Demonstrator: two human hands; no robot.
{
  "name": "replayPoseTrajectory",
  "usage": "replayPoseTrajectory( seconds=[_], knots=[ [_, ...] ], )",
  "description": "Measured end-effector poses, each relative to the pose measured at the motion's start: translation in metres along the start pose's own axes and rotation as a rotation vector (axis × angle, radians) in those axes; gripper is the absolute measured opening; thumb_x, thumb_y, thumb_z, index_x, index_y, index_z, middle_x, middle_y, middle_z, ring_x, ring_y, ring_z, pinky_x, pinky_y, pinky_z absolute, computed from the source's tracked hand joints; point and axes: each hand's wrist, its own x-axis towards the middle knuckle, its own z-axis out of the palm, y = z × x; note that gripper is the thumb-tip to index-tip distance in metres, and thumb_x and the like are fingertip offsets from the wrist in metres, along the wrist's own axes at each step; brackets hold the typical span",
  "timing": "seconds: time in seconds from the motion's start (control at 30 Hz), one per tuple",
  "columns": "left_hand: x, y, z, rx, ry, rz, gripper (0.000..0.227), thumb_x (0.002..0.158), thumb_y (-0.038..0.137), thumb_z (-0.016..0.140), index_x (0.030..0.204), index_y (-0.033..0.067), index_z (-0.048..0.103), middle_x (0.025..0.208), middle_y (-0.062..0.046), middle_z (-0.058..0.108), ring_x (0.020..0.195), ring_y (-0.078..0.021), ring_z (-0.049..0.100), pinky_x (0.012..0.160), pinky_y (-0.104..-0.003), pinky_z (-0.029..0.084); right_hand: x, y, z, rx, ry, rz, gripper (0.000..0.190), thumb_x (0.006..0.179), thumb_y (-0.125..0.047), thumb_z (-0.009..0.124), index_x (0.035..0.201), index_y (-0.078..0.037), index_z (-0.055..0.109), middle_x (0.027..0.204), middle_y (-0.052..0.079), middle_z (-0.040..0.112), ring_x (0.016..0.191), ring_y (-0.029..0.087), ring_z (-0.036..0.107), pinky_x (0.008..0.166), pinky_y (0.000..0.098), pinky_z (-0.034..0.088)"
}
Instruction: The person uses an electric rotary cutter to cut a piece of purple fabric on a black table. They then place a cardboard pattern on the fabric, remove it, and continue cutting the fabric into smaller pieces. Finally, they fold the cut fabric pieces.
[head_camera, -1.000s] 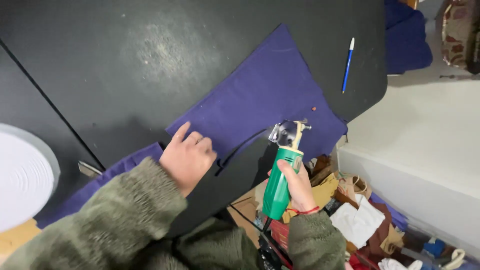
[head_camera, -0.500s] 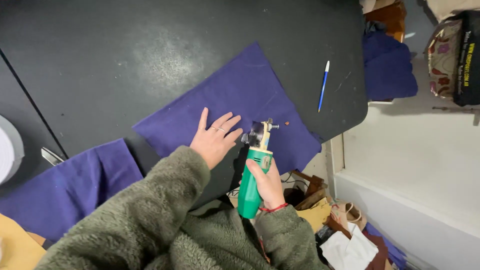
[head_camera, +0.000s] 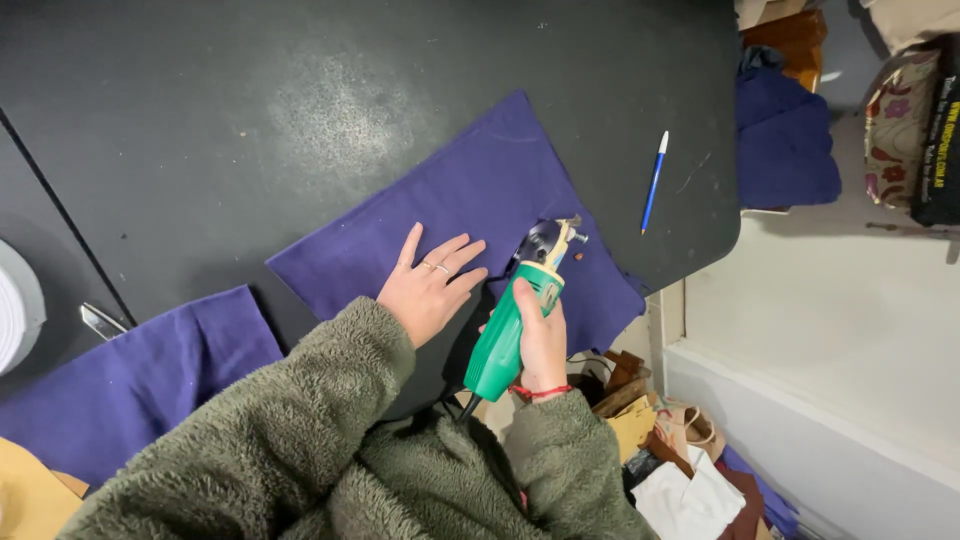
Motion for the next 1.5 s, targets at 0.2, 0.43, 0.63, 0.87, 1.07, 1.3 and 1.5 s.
replayPoseTrajectory(
  seconds=[0.2, 0.43, 0.63, 0.87, 1.07, 1.3, 1.5],
  knots=[
    [0.005, 0.0, -0.002, -0.019, -0.019, 0.001, 0.037, 0.091, 0.03, 0.069, 0.125, 0.0167, 0.069, 0.149, -0.004, 0.052, 0.144, -0.0223, 0.042, 0.12, -0.067, 0.02, 0.018, -0.018, 0.002, 0.033, 0.04, -0.007, 0.042, 0.092, -0.037, 0.067, 0.118, -0.007, 0.054, 0.081, 0.013, 0.064, 0.06, 0.024, 0.067, 0.054, 0.0419, 0.06],
    [0.003, 0.001, -0.003, -0.003, -0.048, -0.014, 0.038, 0.091, 0.029, 0.068, 0.127, 0.0169, 0.069, 0.15, -0.003, 0.051, 0.145, -0.0218, 0.04, 0.121, -0.065, 0.019, 0.042, -0.035, 0.0, 0.064, 0.065, 0.015, 0.044, 0.091, -0.042, 0.067, 0.116, -0.007, 0.056, 0.081, 0.014, 0.065, 0.062, 0.026, 0.069, 0.056, 0.0436, 0.061],
    [0.008, 0.005, -0.034, -0.028, 0.022, -0.053, 0.04, 0.085, 0.021, 0.071, 0.124, 0.0145, 0.07, 0.151, -0.013, 0.05, 0.141, -0.0306, 0.044, 0.115, -0.062, 0.029, 0.064, -0.039, -0.011, 0.104, 0.046, -0.002, 0.05, 0.091, -0.047, 0.069, 0.112, -0.003, 0.056, 0.081, 0.016, 0.066, 0.062, 0.03, 0.069, 0.055, 0.0449, 0.059],
    [0.003, -0.003, -0.133, 0.256, 0.013, -0.631, 0.065, 0.069, 0.034, 0.083, 0.125, 0.0075, 0.063, 0.121, -0.019, 0.063, 0.107, -0.0381, 0.063, 0.089, -0.051, 0.047, 0.088, -0.055, -0.028, 0.175, 0.024, -0.017, 0.054, 0.086, -0.049, 0.07, 0.113, -0.004, 0.055, 0.083, 0.016, 0.065, 0.065, 0.031, 0.069, 0.056, 0.0469, 0.059],
    [-0.012, -0.049, -0.145, 0.393, -0.42, -0.935, 0.059, 0.084, 0.054, 0.075, 0.129, 0.0196, 0.06, 0.108, -0.006, 0.071, 0.101, -0.0284, 0.069, 0.09, -0.05, 0.046, 0.065, -0.038, -0.046, 0.156, -0.019, -0.002, 0.052, 0.088, -0.043, 0.071, 0.118, -0.004, 0.055, 0.087, 0.016, 0.067, 0.066, 0.028, 0.069, 0.058, 0.0437, 0.058],
    [-0.026, -0.069, -0.189, 0.879, 0.078, -0.731, 0.035, 0.084, 0.034, 0.075, 0.113, 0.0163, 0.067, 0.112, -0.007, 0.066, 0.113, -0.027, 0.061, 0.106, -0.052, 0.037, 0.022, -0.009, -0.065, -0.221, -0.351, -0.031, 0.044, 0.086, -0.022, 0.073, 0.122, -0.005, 0.055, 0.085, 0.014, 0.068, 0.064, 0.024, 0.069, 0.056, 0.0396, 0.057],
    [0.002, -0.038, -0.08, 0.376, 0.248, -0.343, 0.023, 0.088, 0.015, 0.071, 0.111, 0.0186, 0.072, 0.124, -0.001, 0.067, 0.127, -0.0247, 0.058, 0.116, -0.076, 0.022, 0.004, 0.016, -0.045, -0.528, -0.479, -0.256, 0.042, 0.09, -0.022, 0.078, 0.121, -0.002, 0.06, 0.094, 0.01, 0.071, 0.076, 0.018, 0.069, 0.067, 0.0343, 0.057]
  ],
)
